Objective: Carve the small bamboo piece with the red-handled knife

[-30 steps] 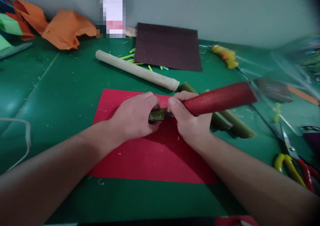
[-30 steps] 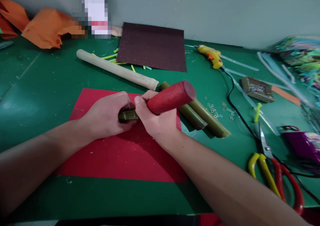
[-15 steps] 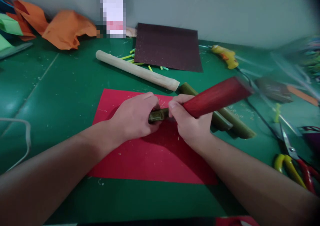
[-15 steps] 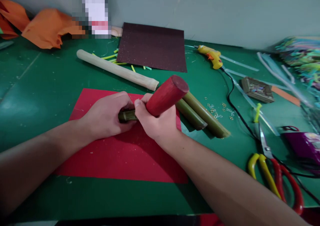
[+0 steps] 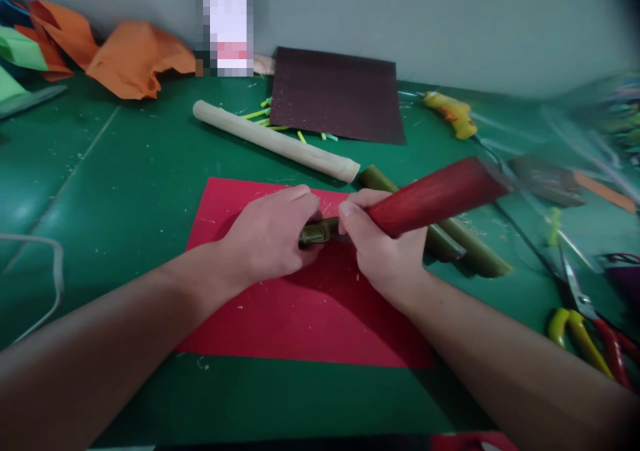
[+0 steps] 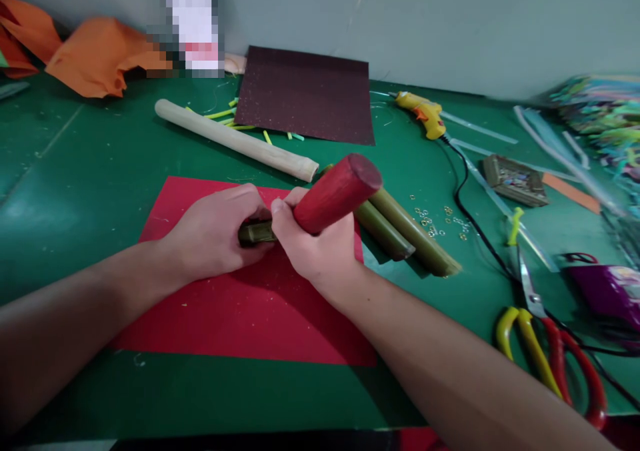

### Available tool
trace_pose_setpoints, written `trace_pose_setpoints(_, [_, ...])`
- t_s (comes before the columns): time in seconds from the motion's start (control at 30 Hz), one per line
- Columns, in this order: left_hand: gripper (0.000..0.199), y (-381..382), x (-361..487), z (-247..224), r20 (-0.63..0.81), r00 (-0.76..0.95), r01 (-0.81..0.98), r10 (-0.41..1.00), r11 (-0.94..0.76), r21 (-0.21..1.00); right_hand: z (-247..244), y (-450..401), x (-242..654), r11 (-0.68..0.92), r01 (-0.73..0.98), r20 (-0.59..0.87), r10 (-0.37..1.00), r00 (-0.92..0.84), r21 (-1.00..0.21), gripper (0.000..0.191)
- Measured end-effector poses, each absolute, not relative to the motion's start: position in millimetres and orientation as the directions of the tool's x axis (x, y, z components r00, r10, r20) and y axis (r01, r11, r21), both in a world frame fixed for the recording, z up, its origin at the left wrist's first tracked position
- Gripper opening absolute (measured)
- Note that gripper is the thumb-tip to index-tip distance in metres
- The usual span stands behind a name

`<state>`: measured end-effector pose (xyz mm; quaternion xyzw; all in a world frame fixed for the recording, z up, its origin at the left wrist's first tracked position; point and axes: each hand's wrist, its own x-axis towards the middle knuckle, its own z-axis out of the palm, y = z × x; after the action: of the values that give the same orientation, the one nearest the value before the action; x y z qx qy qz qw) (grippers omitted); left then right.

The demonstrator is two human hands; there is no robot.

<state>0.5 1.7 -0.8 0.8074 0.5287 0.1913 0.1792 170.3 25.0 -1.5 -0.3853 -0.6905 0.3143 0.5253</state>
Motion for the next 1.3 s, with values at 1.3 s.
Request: trace_pose_setpoints(1.3, [0.016,2.9,0.8,1.1,0.108,0.346,0.773,0.932,-0.348,0.53,-1.7,24.4,170.5,0.498,0.201,0.478,0.867,-0.141,-0.844,0.028])
